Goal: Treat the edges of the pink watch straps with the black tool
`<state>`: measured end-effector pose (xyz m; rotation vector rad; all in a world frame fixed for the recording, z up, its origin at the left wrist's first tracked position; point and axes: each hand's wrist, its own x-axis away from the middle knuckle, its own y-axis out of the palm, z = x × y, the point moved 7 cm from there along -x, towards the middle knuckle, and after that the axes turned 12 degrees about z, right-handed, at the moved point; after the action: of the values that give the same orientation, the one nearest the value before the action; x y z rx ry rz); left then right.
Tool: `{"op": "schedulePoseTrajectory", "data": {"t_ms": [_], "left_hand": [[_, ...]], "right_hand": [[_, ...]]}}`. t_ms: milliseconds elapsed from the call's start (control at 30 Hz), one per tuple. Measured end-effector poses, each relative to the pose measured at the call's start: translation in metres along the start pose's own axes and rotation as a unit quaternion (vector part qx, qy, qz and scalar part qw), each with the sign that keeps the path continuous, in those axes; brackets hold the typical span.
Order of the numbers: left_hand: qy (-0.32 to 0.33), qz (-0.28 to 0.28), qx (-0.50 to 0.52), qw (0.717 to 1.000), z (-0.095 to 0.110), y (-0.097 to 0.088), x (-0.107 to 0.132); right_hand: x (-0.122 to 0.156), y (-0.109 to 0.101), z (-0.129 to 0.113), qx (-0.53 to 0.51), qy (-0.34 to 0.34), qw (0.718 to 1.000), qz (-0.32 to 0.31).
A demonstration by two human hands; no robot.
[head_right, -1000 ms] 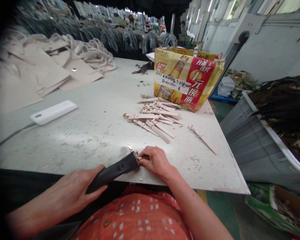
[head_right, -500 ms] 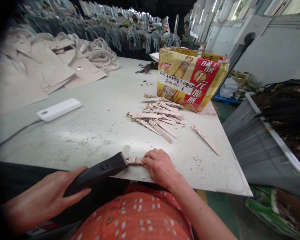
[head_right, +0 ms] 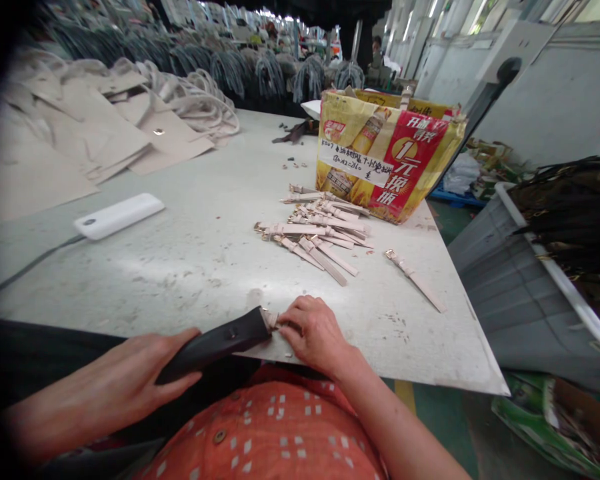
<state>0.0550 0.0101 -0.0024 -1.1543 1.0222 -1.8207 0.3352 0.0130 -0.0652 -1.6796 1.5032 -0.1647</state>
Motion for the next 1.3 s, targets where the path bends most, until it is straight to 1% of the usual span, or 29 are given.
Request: {"op": "schedulePoseTrajectory", "data": {"t_ms": [100, 300, 400, 500, 567, 633, 700, 833, 933, 1067, 1133, 1200, 1300], "left_hand": [[0.008, 0.002, 0.010, 1.000, 0.000, 0.000, -0.001], [-0.025, 0.025, 0.037, 0.999, -0.022, -0.015, -0.004], [-0.014, 0.014, 0.044, 0.999, -0.017, -0.015, -0.007], [0.010, 0.007, 0.027, 1.000, -0.003, -0.010, -0.009], [0.017, 0.008, 0.017, 1.000, 0.001, -0.005, -0.009], [0.021, 0.001, 0.020, 1.000, -0.001, 0.000, -0.007], [0.023, -0.005, 0.026, 0.999, -0.007, 0.001, -0.006], [0.009, 0.018, 0.044, 0.999, -0.019, -0.010, -0.010], [0.009, 0.024, 0.073, 0.997, -0.015, -0.016, -0.016], [0.028, 0.018, 0.066, 0.997, 0.001, -0.011, -0.020], [0.031, 0.019, 0.067, 0.997, 0.005, -0.009, -0.020], [0.033, 0.018, 0.076, 0.996, 0.002, -0.009, -0.020], [0.023, 0.029, 0.084, 0.996, -0.011, -0.014, -0.021]], "right_hand": [[-0.002, -0.001, 0.003, -0.007, 0.024, 1.000, -0.005], [-0.001, 0.001, 0.002, -0.018, 0.032, 0.999, -0.003], [-0.001, 0.001, 0.002, -0.025, 0.034, 0.999, 0.001], [-0.002, 0.000, 0.003, -0.034, 0.036, 0.999, 0.004], [-0.003, 0.000, 0.004, -0.039, 0.039, 0.998, 0.004], [-0.003, -0.001, 0.005, -0.041, 0.044, 0.998, 0.001], [-0.003, 0.000, 0.006, -0.041, 0.048, 0.998, 0.000], [-0.003, 0.000, 0.006, -0.041, 0.055, 0.998, 0.002], [-0.003, 0.000, 0.006, -0.041, 0.062, 0.997, 0.002], [-0.003, -0.001, 0.008, -0.040, 0.073, 0.997, -0.004], [-0.003, -0.001, 0.009, -0.040, 0.079, 0.996, -0.005], [-0.003, -0.001, 0.009, -0.040, 0.083, 0.996, -0.005], [-0.004, -0.001, 0.007, -0.037, 0.080, 0.996, -0.004]]}}
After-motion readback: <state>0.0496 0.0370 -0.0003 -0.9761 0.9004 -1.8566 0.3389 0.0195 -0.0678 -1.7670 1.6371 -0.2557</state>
